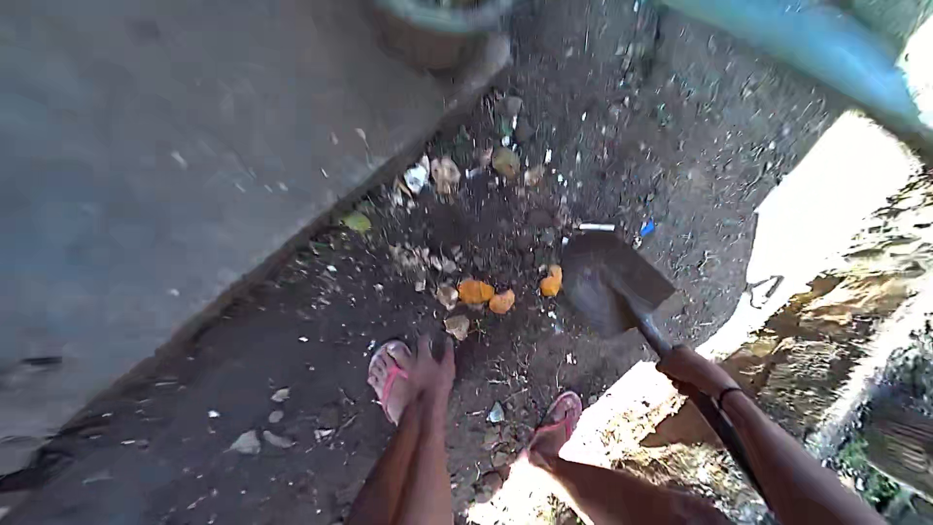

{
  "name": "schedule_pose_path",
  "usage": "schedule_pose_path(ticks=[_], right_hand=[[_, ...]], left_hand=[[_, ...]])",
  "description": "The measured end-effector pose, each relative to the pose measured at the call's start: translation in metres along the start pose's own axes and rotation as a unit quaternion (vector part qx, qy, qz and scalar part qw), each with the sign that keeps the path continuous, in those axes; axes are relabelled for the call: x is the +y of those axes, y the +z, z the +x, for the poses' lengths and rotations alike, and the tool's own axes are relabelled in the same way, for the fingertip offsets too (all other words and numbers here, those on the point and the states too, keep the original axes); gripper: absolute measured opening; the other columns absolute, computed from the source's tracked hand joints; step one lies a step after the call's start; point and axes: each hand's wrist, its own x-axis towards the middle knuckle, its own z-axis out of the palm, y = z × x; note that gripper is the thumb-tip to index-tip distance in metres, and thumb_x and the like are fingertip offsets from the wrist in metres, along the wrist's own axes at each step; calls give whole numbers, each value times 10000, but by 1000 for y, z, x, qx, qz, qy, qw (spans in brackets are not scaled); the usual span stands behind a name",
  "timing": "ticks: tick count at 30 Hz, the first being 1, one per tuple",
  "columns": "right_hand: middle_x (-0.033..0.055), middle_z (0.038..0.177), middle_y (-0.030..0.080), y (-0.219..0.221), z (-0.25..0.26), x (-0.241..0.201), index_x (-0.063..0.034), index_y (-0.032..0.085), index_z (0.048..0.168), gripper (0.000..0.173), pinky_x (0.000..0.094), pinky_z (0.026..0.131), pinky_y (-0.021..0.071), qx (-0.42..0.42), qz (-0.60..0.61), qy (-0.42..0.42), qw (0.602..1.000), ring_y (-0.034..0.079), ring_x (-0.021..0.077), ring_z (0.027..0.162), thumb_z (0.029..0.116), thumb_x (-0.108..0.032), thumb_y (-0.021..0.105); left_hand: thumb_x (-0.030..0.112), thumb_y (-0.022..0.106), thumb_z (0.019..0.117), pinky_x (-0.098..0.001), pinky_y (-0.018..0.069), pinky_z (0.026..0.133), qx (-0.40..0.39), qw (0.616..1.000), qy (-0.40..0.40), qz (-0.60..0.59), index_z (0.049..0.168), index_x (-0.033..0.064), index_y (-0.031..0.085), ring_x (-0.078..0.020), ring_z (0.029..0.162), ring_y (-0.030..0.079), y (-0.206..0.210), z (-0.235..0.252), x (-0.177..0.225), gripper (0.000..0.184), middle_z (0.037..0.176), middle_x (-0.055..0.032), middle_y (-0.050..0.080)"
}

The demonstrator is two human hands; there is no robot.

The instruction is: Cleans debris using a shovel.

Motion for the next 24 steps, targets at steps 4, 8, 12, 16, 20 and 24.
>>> schedule_pose_path(ticks=[4, 8, 12, 16, 20, 24], right_hand=[[68, 728, 568, 23, 5, -14, 11, 532, 1181, 284, 337, 542, 544, -13, -32, 14, 999, 572, 149, 533, 960, -115, 659], [45, 614, 545, 41, -3, -13, -9, 535, 1074, 171, 310, 465, 545, -35, -8, 7, 999, 565, 141, 447, 955, -49, 651], [46, 614, 547, 70, -9, -21, -18, 543, 1085, 186, 303, 461, 534, -100, -17, 6, 995, 557, 141, 445, 945, -26, 666], [57, 628, 553, 84, -11, -34, -20, 543, 1090, 216, 299, 460, 535, -128, -32, 2, 991, 563, 147, 444, 930, -14, 688], [63, 640, 566, 80, -17, -44, -31, 539, 1090, 223, 301, 466, 546, -147, -35, -8, 988, 581, 152, 453, 926, -9, 689], [43, 602, 556, 83, -13, -46, -49, 529, 1045, 191, 298, 453, 542, -199, -21, -20, 980, 572, 146, 435, 932, -7, 677]], left_hand=[[376, 616, 1016, -573, 293, 1204, 84, 984, 88, -133, 1560, 39, 391, -428, 1486, 333, 61, 81, -27, 679, 1597, -277, 345], [460, 621, 978, -535, 180, 1262, 104, 967, 170, -157, 1582, 72, 373, -390, 1567, 158, 104, 135, -27, 759, 1681, -228, 200], [485, 572, 994, -541, 120, 1278, 63, 970, 208, -107, 1609, 144, 347, -352, 1590, 85, 112, 159, -18, 739, 1717, -171, 112], [377, 587, 1006, -524, 160, 1273, 103, 952, 246, -152, 1538, 107, 473, -353, 1570, 191, 125, 160, -24, 607, 1685, -209, 214], [339, 617, 992, -484, 254, 1244, 107, 940, 272, -176, 1483, 74, 540, -360, 1541, 271, 136, 157, -20, 563, 1653, -238, 275], [455, 593, 988, -586, 141, 1262, 110, 940, 307, -100, 1514, 119, 511, -374, 1559, 225, 128, 161, -15, 630, 1663, -185, 298]])
